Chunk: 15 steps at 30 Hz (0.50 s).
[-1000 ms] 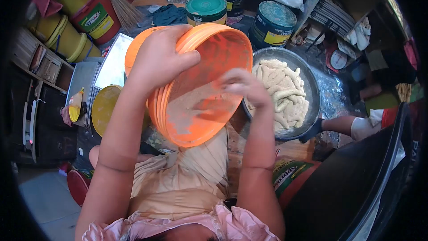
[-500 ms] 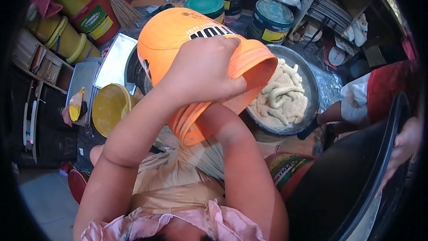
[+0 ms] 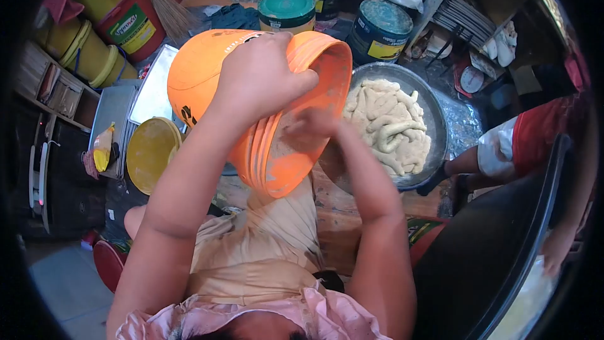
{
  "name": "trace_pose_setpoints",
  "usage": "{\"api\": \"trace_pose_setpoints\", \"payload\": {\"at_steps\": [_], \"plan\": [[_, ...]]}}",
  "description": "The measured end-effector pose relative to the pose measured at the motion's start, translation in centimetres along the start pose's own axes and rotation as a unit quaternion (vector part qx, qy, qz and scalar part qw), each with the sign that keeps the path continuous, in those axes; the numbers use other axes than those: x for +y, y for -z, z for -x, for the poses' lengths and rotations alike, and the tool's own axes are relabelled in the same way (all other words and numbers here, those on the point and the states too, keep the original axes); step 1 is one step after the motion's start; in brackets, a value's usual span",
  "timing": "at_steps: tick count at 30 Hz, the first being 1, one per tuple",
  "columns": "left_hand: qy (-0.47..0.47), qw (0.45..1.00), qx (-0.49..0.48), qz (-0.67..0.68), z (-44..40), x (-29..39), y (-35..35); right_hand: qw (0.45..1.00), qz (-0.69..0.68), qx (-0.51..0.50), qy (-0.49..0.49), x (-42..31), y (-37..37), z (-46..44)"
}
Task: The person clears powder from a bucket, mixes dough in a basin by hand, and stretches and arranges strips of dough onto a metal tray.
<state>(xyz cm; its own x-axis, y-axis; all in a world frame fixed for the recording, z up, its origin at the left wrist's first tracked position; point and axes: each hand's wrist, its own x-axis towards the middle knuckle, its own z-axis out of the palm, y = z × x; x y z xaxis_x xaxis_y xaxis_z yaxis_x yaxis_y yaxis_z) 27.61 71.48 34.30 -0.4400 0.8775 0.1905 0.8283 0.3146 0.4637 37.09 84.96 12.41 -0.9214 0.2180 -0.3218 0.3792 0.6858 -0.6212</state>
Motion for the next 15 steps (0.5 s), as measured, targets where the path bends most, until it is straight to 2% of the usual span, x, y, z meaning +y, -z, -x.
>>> {"api": "trace_pose_setpoints", "payload": {"at_steps": [1, 2, 3, 4, 6, 8, 9, 10, 13, 15], "plan": [[-0.001, 1.0, -0.007, 0.004, 0.2, -0.1, 0.1, 0.993, -0.112, 0.024, -0.008, 0.7, 3.5, 3.8], [0.002, 1.0, -0.008, -0.002, 0.4, -0.1, 0.1, 0.975, -0.152, 0.026, -0.16, 0.5, 6.7, 6.1], [0.002, 1.0, -0.009, -0.009, 0.4, 0.1, 0.1, 0.973, -0.164, 0.065, -0.151, 6.4, 7.9, 7.0], [0.001, 1.0, -0.011, -0.016, 0.5, 0.3, 0.0, 0.944, -0.23, 0.156, -0.176, 9.6, 9.0, 8.1], [-0.01, 1.0, 0.002, -0.009, 0.6, 0.4, -0.4, 0.954, -0.001, 0.113, -0.278, 18.5, 10.5, 9.8], [-0.018, 1.0, 0.006, -0.011, 0.8, 0.4, -0.2, 0.957, -0.033, 0.155, -0.241, 21.1, 10.3, 13.0], [-0.021, 1.0, 0.002, -0.013, 0.9, 0.5, 0.0, 0.911, -0.128, 0.27, -0.285, 24.7, 10.1, 13.9], [-0.023, 1.0, -0.001, -0.015, 0.9, 0.6, 0.1, 0.841, -0.218, 0.378, -0.32, 28.3, 9.8, 14.4], [-0.032, 0.999, 0.027, -0.001, 1.3, 0.2, -0.3, 0.733, -0.236, 0.547, -0.327, 30.8, 9.5, 15.8], [-0.033, 0.999, 0.033, -0.006, 1.4, 0.0, -0.6, 0.674, -0.404, 0.53, -0.319, 30.2, 9.1, 16.1]]}}
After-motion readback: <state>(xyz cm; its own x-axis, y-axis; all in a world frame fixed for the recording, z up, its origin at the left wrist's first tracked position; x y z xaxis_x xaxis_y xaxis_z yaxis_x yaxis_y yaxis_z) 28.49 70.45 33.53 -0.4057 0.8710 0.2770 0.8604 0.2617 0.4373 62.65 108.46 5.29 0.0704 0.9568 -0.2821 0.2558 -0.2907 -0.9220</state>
